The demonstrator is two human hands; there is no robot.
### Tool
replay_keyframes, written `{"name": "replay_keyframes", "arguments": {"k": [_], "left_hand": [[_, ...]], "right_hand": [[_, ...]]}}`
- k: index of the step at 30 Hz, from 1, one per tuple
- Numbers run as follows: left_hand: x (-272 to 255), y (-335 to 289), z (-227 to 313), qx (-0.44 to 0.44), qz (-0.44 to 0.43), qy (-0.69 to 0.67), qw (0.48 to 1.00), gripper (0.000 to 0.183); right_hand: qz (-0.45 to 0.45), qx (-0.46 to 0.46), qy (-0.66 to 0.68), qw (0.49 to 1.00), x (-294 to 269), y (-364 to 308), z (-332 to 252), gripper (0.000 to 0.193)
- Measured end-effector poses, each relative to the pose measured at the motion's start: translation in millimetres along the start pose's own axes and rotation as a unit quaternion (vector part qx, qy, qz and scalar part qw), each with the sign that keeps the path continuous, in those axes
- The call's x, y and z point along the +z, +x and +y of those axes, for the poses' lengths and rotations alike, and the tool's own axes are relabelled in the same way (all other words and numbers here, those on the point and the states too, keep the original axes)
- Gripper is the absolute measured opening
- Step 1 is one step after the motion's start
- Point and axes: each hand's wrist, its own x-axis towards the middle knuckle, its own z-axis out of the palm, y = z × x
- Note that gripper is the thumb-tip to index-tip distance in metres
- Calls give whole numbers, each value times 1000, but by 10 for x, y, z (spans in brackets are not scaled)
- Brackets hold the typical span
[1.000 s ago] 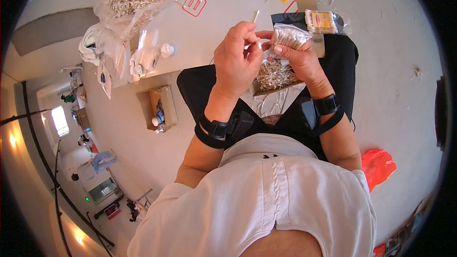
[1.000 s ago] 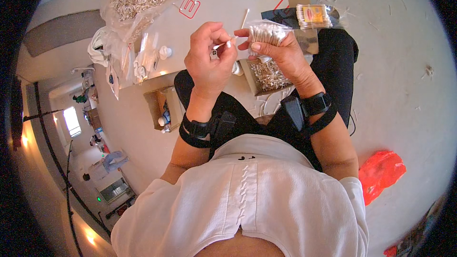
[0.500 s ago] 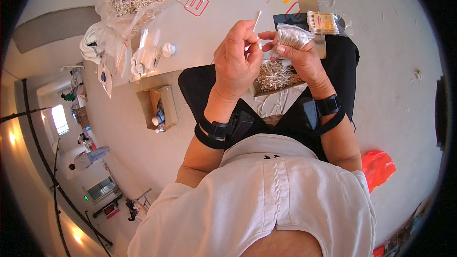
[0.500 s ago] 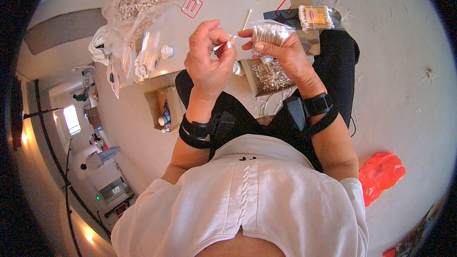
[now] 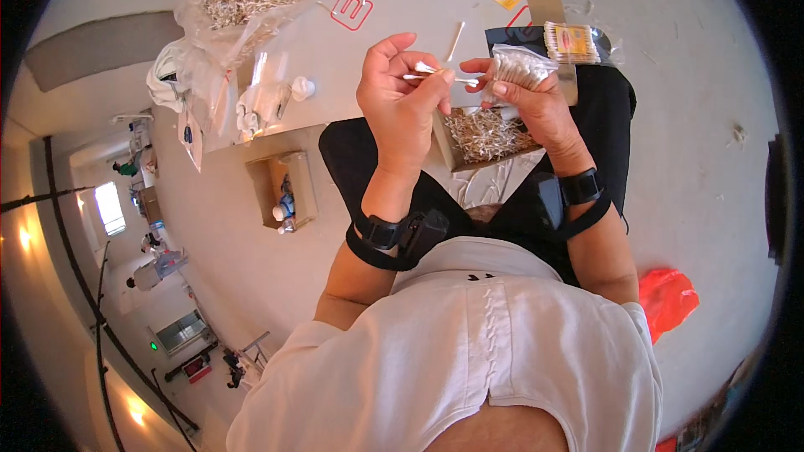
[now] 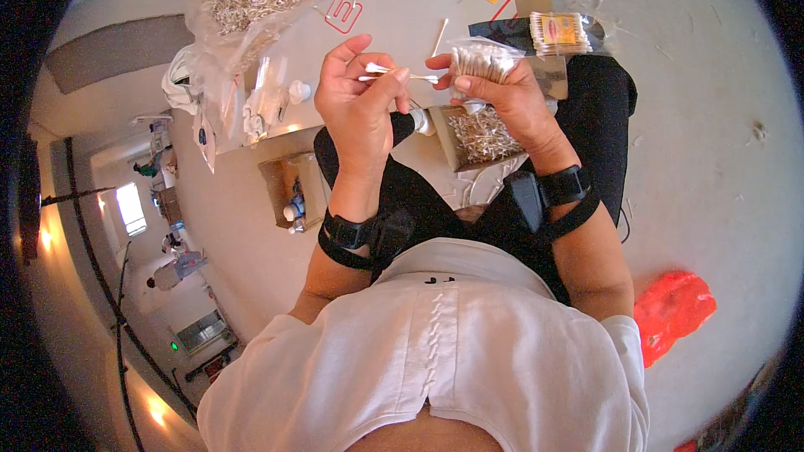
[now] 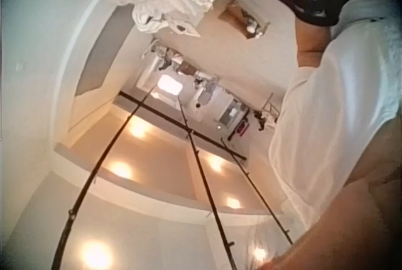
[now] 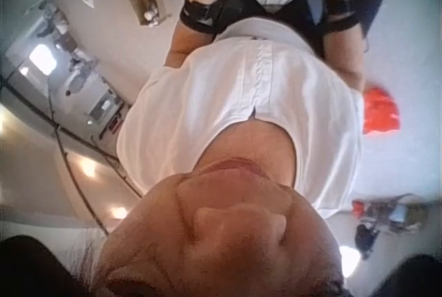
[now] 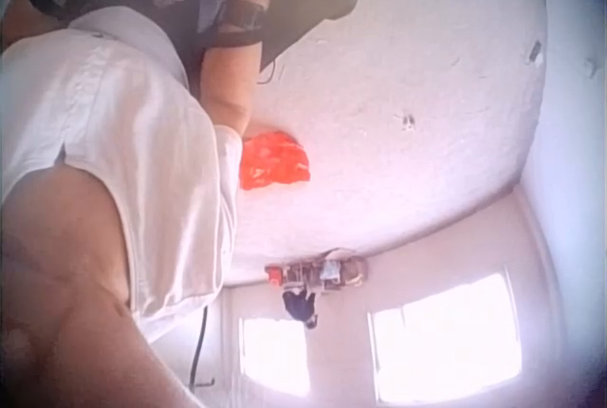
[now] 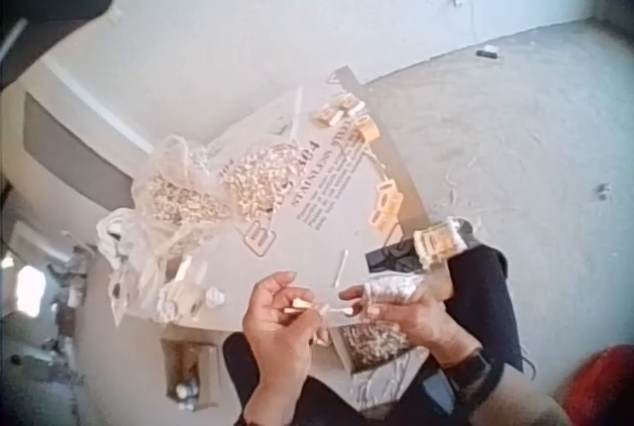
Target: Packaging and sorting cotton swabs from bulk piles and small packets into small plastic bags.
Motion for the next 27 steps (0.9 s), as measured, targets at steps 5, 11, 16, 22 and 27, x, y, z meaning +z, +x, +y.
{"name": "replay_keyframes", "arguments": {"k": [5, 11, 16, 22, 27], "left_hand": [[-113, 47, -88, -92, 26, -203, 975, 36], [-301, 125, -241, -222, 16, -483, 847, 25], [-338, 123, -276, -223, -40, -542, 809, 29], [-254, 135, -176, -174, -133, -569, 793, 31], [-272, 138, -172, -163, -145, -564, 797, 32]], "right_hand": [[5, 2, -6, 1000, 19, -4, -16, 18], [9, 1, 15, 1000, 20, -2, -17, 24], [2, -12, 4, 1000, 18, -2, -15, 25], [5, -9, 1, 1000, 17, -5, -24, 24], [7, -8, 0, 1000, 31, -6, -35, 24]]}}
